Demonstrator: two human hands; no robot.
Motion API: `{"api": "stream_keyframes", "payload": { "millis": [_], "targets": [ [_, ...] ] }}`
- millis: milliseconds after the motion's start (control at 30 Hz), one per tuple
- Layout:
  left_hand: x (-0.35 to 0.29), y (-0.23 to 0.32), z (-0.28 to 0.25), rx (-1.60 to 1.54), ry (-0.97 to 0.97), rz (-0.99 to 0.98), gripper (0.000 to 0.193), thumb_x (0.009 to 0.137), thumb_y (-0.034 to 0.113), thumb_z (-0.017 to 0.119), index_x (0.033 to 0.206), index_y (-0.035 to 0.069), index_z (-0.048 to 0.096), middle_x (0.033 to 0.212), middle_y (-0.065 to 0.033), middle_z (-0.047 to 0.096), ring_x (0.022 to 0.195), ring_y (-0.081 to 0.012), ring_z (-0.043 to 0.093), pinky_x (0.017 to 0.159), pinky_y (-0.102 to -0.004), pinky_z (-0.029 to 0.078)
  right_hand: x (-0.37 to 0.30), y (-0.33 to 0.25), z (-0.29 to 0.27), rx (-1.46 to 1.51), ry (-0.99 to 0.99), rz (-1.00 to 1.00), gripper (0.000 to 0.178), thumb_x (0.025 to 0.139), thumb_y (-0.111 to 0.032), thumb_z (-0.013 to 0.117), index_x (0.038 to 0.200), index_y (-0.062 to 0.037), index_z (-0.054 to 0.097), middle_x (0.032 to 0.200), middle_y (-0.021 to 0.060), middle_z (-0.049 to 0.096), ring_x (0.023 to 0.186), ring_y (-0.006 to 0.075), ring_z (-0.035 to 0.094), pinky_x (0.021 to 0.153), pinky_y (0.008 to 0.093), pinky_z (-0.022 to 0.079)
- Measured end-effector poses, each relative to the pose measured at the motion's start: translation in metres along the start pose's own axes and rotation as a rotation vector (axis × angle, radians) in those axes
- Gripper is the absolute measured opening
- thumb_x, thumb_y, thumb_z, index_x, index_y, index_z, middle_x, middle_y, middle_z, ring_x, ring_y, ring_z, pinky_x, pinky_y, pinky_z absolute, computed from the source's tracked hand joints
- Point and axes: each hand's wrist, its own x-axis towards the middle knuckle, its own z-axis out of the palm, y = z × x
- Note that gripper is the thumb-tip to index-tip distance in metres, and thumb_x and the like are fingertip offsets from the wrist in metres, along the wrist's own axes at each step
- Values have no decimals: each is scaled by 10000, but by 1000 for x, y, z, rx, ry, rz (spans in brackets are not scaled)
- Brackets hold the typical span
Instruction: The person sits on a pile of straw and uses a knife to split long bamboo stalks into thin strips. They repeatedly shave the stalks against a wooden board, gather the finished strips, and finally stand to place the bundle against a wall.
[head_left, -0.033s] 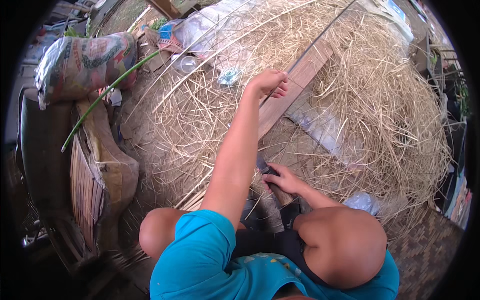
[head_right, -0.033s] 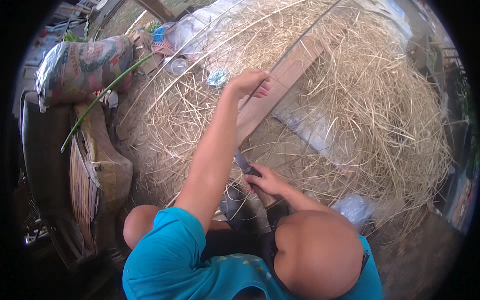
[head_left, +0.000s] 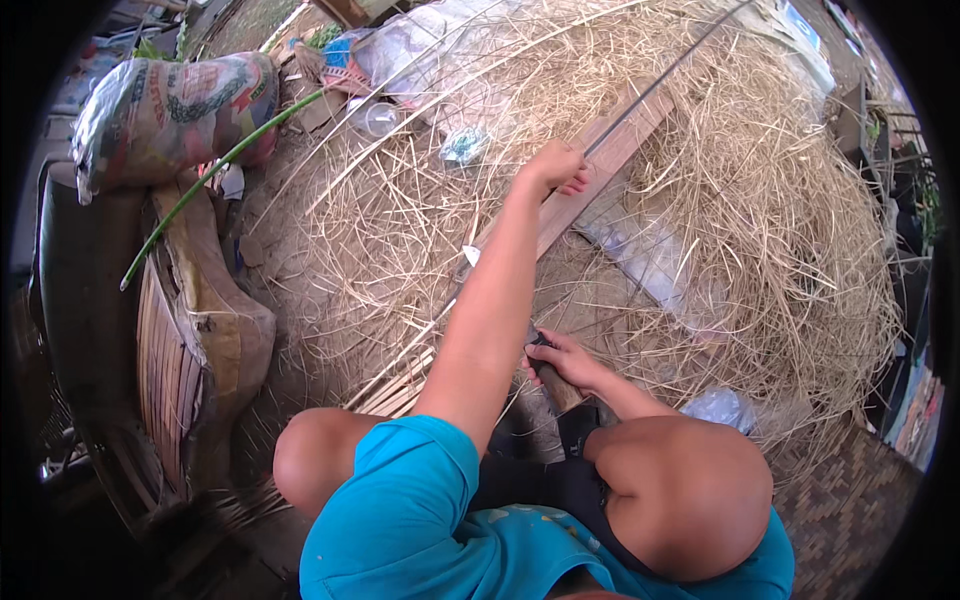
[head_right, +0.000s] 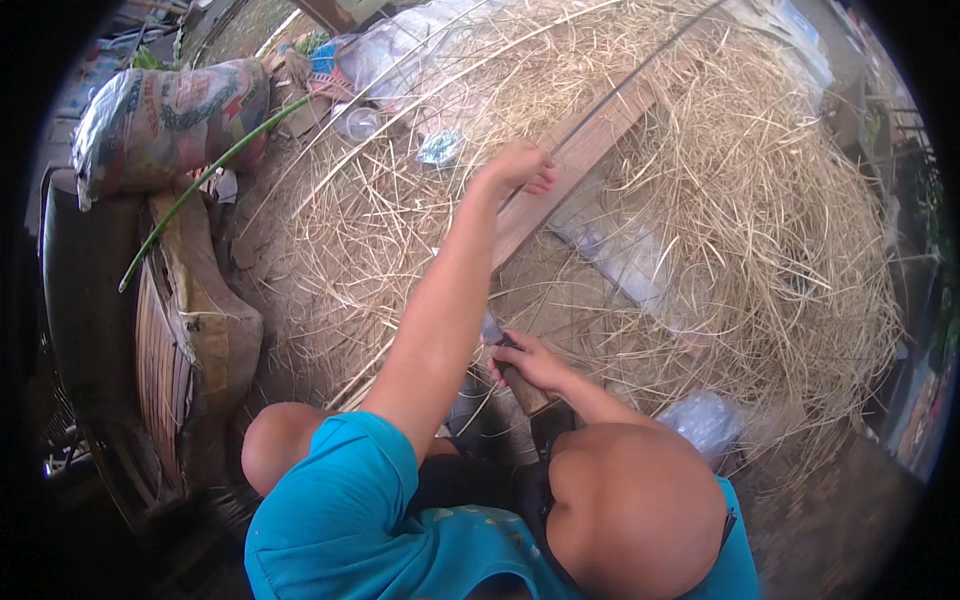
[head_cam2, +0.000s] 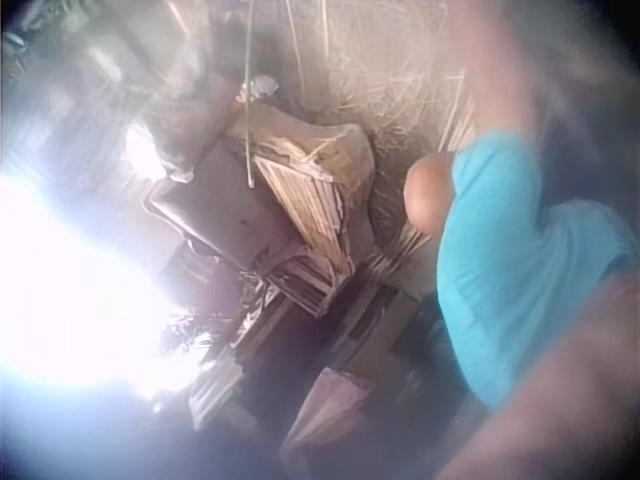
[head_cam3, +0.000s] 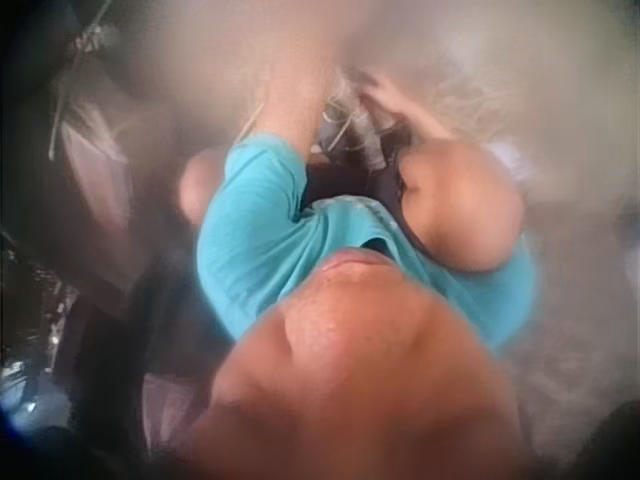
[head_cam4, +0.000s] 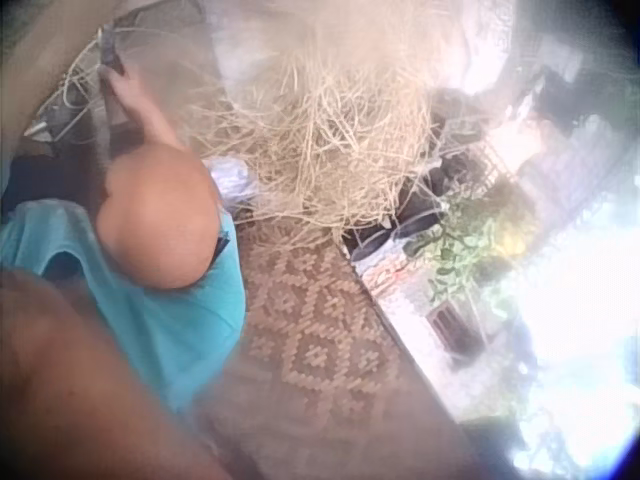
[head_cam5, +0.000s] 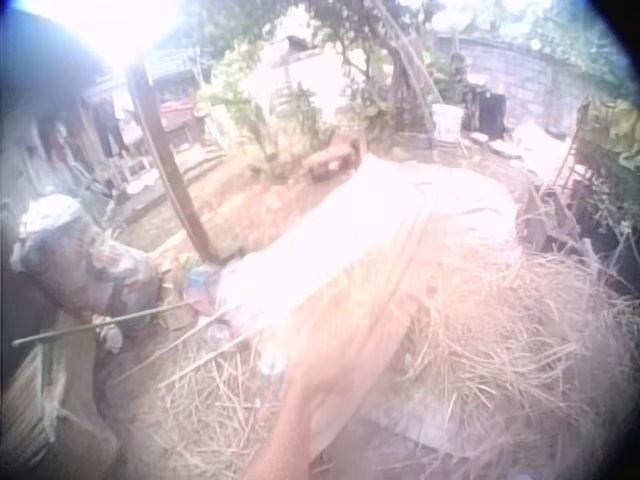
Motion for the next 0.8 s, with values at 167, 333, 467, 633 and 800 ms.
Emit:
{"api": "stream_keyframes", "payload": {
  "millis": [167, 333, 467, 633, 800],
  "targets": [
    [28, -29, 66, 483, 513, 160, 375, 1000, 316, 524, 1074, -3, 708, 1075, -268, 700, 1045, -447, 658, 949, -520, 502, -23, -9, 19, -400, 113, 51, 256, 1036, -148, 530, 1235, 11, 558, 935, 82, 660, 744, 153, 641, 679, 320, 556],
    [55, -25, 68, 470, 533, 302, 315, 985, 273, 558, 1009, 15, 735, 1047, -267, 704, 1031, -442, 666, 904, -523, 515, 3, -106, -29, -518, 347, -112, 308, 1019, -149, 531, 1262, 40, 540, 919, 98, 677, 724, 145, 650, 643, 319, 553],
    [61, -25, 82, 465, 571, 386, 273, 964, 237, 584, 943, 6, 728, 971, -271, 705, 960, -459, 669, 848, -538, 519, 21, -81, -29, -711, 458, -362, 277, 999, -137, 537, 1205, 48, 540, 838, 81, 666, 663, 121, 630, 590, 303, 540],
    [66, -29, 77, 443, 587, 425, 252, 944, 215, 589, 944, 11, 736, 971, -269, 708, 954, -455, 678, 847, -531, 530, 3, -71, 3, -817, 143, 102, 249, 986, -110, 501, 1158, 53, 576, 761, 72, 661, 580, 120, 609, 552, 295, 532],
    [67, -29, 74, 496, 587, 346, 302, 975, 248, 538, 1004, 22, 736, 1019, -244, 720, 995, -418, 691, 885, -503, 534, 9, -62, 16, -678, 91, -42, 178, 953, -125, 556, 1010, 19, 644, 752, 47, 647, 602, 115, 595, 538, 300, 507]
  ]
}}
